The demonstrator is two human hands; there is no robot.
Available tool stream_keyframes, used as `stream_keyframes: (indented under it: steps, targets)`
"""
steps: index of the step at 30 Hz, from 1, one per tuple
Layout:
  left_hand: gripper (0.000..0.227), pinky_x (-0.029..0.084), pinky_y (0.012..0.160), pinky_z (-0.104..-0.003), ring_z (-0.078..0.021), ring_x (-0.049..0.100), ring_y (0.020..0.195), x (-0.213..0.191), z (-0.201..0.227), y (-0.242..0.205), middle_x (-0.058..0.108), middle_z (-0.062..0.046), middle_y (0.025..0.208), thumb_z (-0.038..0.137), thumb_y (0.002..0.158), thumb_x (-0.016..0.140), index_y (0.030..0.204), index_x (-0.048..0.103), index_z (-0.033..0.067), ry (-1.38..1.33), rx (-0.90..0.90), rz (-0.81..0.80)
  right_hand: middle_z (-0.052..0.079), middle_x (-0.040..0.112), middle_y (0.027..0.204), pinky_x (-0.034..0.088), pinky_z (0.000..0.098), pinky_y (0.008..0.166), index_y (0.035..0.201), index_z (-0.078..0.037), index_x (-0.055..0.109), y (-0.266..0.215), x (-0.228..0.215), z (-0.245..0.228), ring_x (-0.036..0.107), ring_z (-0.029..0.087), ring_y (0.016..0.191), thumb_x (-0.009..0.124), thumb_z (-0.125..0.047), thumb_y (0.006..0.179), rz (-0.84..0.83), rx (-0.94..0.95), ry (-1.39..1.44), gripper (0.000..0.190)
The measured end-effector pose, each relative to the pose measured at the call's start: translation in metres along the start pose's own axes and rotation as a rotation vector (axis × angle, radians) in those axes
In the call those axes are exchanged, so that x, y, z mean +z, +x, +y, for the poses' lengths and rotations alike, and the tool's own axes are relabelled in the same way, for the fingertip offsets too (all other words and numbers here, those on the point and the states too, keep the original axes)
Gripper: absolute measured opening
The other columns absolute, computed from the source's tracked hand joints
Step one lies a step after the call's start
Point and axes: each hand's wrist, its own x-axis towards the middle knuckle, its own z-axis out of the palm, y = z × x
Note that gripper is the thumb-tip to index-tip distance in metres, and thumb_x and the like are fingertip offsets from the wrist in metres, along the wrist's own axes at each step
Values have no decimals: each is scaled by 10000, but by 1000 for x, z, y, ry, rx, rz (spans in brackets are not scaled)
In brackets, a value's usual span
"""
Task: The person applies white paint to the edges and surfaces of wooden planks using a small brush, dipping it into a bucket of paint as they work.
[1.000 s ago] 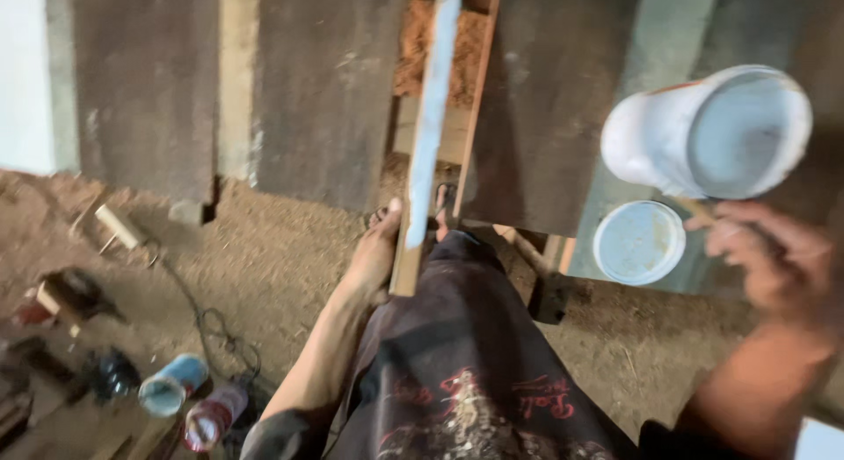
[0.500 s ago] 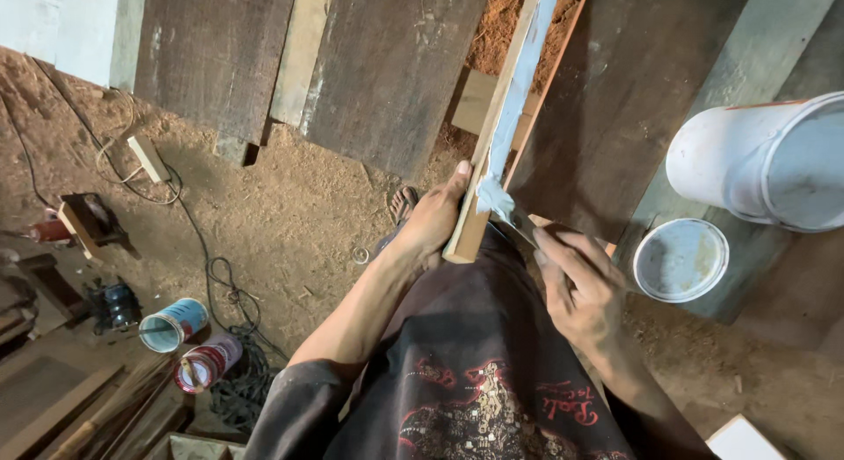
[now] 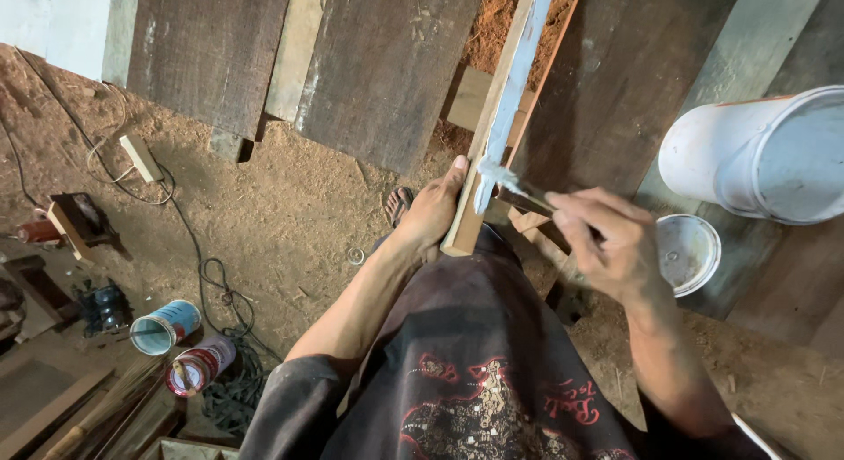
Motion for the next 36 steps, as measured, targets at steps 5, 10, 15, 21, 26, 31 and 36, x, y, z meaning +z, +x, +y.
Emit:
stream_keyframes:
  steps: [5,10,15,21,26,31,36]
  targets:
    - [611,683,540,-376,-254,783,690,-12,-28,45,710,-230,796,524,1008,741,936,716,-82,-9,29,27,170,753,945,479,298,433,1249,-12,788,-20,2,-33,595,188,524,601,-29,1030,-41,-38,57,288]
    - [644,677,549,-419,-289,778,756,17,22,-29,693,-263,849,539,975,740,939,706,-103,34,0,88,121,770,922,486,282,416,1190,-53,817,-42,0,-53,625,156,508,634,-73,1006,-29,-60,-18,260]
    - [636,656,485,-329,-249,775,632,2,-7,11,704,-229,799,547,1014,712,923,727,-82,43,27,28,138,774,982,513,268,459,1182,-29,809,-61,1,-37,587,122,542,567,-201,1056,57,-170,-21,322]
    - [652,645,453,-321,-228,745,582,-2,-23,28,663,-208,743,560,986,751,895,698,-83,31,37,53,159,758,906,572,262,567,1066,45,817,-17,-8,-79,675,207,678,668,42,983,25,-427,-341,171]
    - [823,544,950,-284,-214,772,1141,36,31,-24,705,-149,1476,691,955,325,1368,746,117,522,-158,57,185,783,984,631,339,682,1012,141,769,-10,-33,-91,713,252,782,779,129,921,-30,-363,-252,93]
    - [893,397,1237,-335,-270,576,1490,32,28,-21,575,-186,1610,708,944,303,1459,690,89,576,-74,26,137,719,1039,596,348,713,1098,24,801,-11,-28,-89,695,231,749,726,16,1013,-40,-226,-273,113]
    - [813,468,317,-314,-189,630,474,37,28,-24,794,-157,992,746,918,394,1148,785,72,431,-194,65,51,774,918,582,347,713,926,93,776,0,-51,-101,689,229,806,745,83,982,-60,-434,-413,65]
